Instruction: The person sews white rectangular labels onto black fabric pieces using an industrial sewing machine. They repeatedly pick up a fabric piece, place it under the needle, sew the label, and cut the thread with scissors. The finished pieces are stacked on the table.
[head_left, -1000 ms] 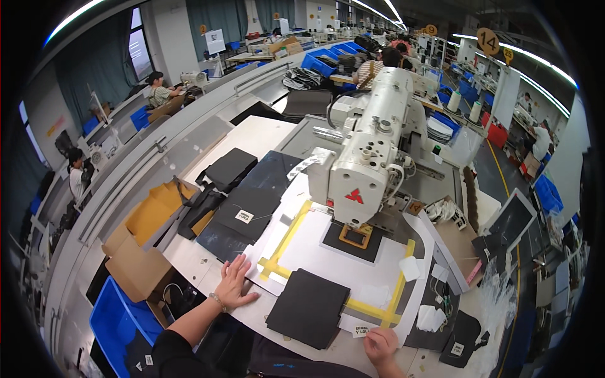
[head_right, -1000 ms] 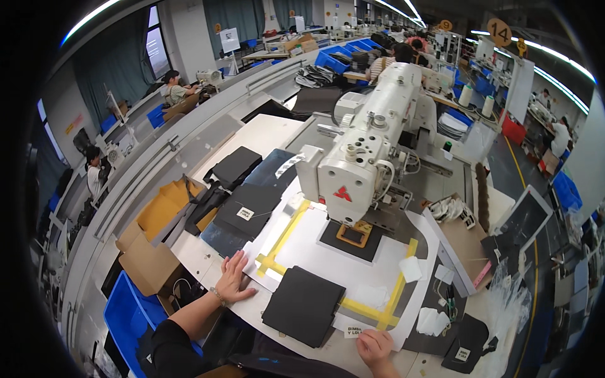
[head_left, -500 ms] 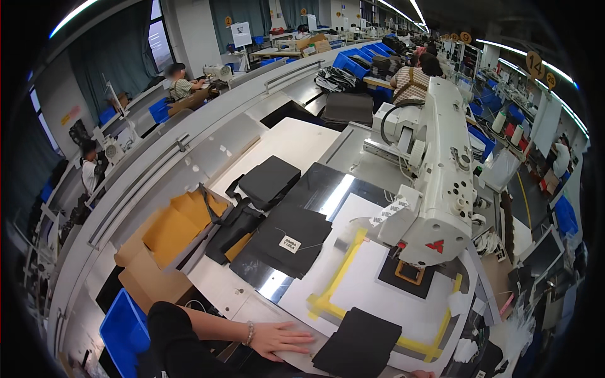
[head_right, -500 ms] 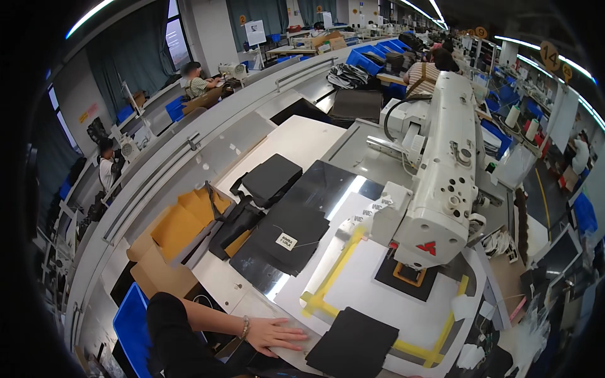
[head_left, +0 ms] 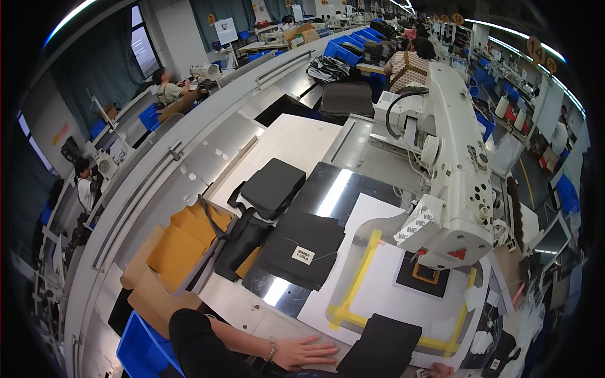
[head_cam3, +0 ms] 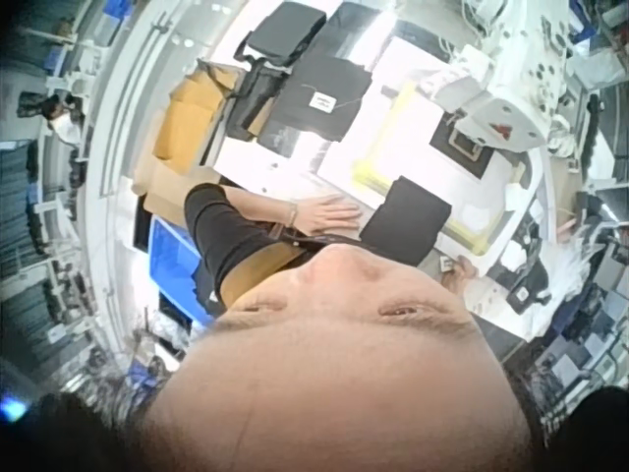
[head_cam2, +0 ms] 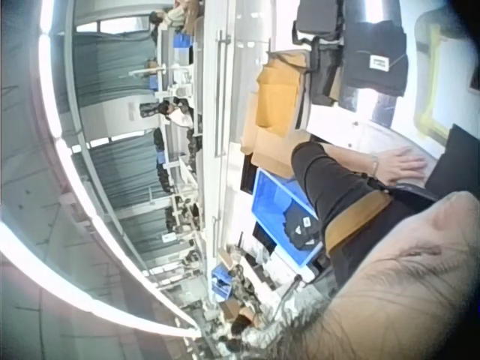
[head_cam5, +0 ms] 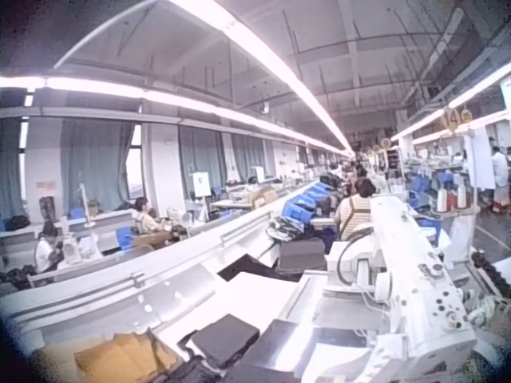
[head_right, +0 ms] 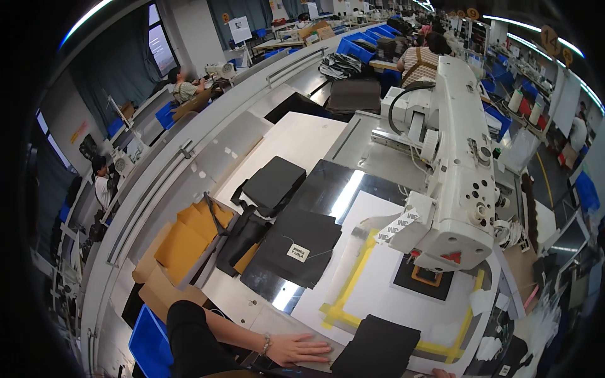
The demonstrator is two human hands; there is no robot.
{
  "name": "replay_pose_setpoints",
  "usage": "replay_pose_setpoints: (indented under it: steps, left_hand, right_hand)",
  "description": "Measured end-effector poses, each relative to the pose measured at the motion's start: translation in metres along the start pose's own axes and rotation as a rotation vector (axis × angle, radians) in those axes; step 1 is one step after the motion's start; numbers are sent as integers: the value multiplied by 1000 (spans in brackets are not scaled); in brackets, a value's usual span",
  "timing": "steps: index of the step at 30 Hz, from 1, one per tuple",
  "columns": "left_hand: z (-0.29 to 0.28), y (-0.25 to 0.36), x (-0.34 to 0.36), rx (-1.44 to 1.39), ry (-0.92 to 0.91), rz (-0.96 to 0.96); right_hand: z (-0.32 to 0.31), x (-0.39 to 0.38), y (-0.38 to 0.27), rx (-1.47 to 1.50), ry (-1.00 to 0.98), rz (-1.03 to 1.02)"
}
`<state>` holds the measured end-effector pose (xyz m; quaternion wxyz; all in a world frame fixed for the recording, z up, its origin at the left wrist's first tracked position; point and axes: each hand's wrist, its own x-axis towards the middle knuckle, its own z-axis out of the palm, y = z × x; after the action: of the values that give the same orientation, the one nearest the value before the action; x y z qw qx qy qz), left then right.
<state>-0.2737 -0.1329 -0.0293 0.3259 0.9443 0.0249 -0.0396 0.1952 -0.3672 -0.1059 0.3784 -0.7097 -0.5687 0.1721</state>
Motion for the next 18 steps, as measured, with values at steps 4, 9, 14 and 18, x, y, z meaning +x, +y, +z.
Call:
replay_pose_setpoints:
  steps: [4,9,14,18]
  left_hand:
    - [10,-1,1,-1,31,-7]
    - [4,-1,-1,18,-2,-16]
    - [4,4,3,74,-54,-23]
    - [2,11,1,99,-79,-16]
  right_hand:
    - [-13,10,-14,-265,-121,-89]
    - [-17,46,-62,-591,-118,-520]
    - [-2,72,-74,-365,20,-627]
    - [1,87,-83,-272,35,-713]
